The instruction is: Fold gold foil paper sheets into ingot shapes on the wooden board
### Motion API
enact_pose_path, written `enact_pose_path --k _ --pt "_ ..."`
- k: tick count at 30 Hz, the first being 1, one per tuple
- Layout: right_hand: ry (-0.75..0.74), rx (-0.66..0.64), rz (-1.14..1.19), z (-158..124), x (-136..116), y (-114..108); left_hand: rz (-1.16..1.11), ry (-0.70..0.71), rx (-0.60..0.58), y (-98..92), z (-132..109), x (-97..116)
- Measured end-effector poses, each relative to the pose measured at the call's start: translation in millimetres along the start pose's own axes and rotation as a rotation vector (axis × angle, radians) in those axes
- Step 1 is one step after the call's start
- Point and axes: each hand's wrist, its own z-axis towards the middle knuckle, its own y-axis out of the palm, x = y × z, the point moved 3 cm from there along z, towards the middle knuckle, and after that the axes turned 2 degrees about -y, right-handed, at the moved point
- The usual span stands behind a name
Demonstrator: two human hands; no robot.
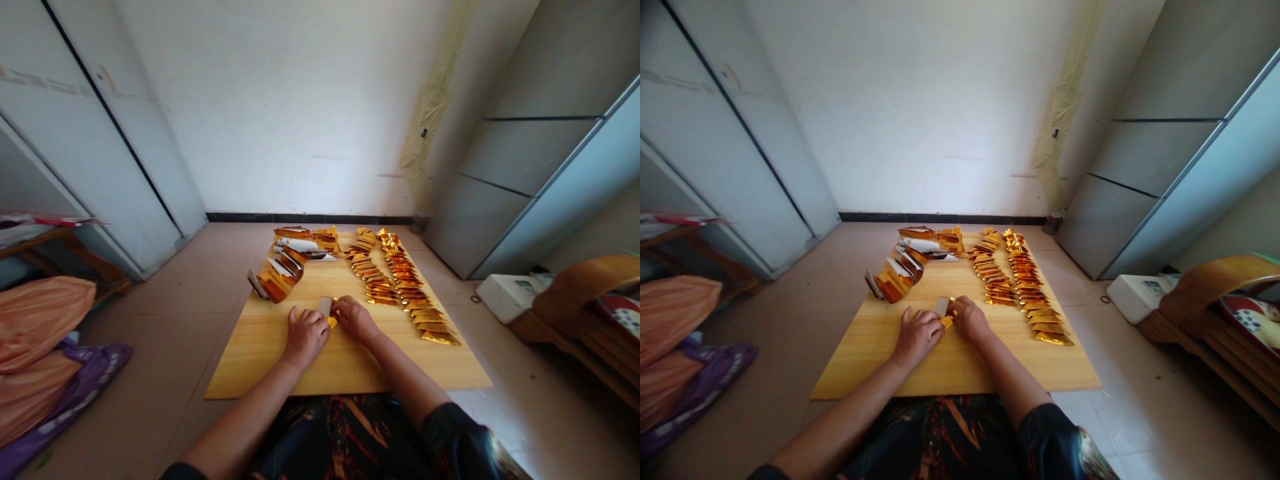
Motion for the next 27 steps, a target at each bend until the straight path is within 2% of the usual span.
enact_pose_path --k 4,8,14,20,27 --pt "-0.09 -0.059 -0.272 -7.6 -11.3 -9.7 0.024 0.033 0.002 -2.2 5.7 -4.1" --pt "-0.098 -0.091 -0.366 -15.4 -25.9 -16.0 0.043 0.107 0.003 -5.7 12.2 -17.4" --pt "-0.131 -0.136 -0.339 -22.6 -44.5 -7.4 0.095 0.212 -0.024 -5.0 17.4 -28.8" --pt "-0.131 -0.164 -0.306 -24.1 -40.4 -3.5 0.123 0.258 -0.003 -1.8 14.8 -25.3" --pt "-0.175 -0.118 -0.257 -24.9 -31.7 -4.2 0.059 0.234 -0.156 -2.1 20.9 -25.1"
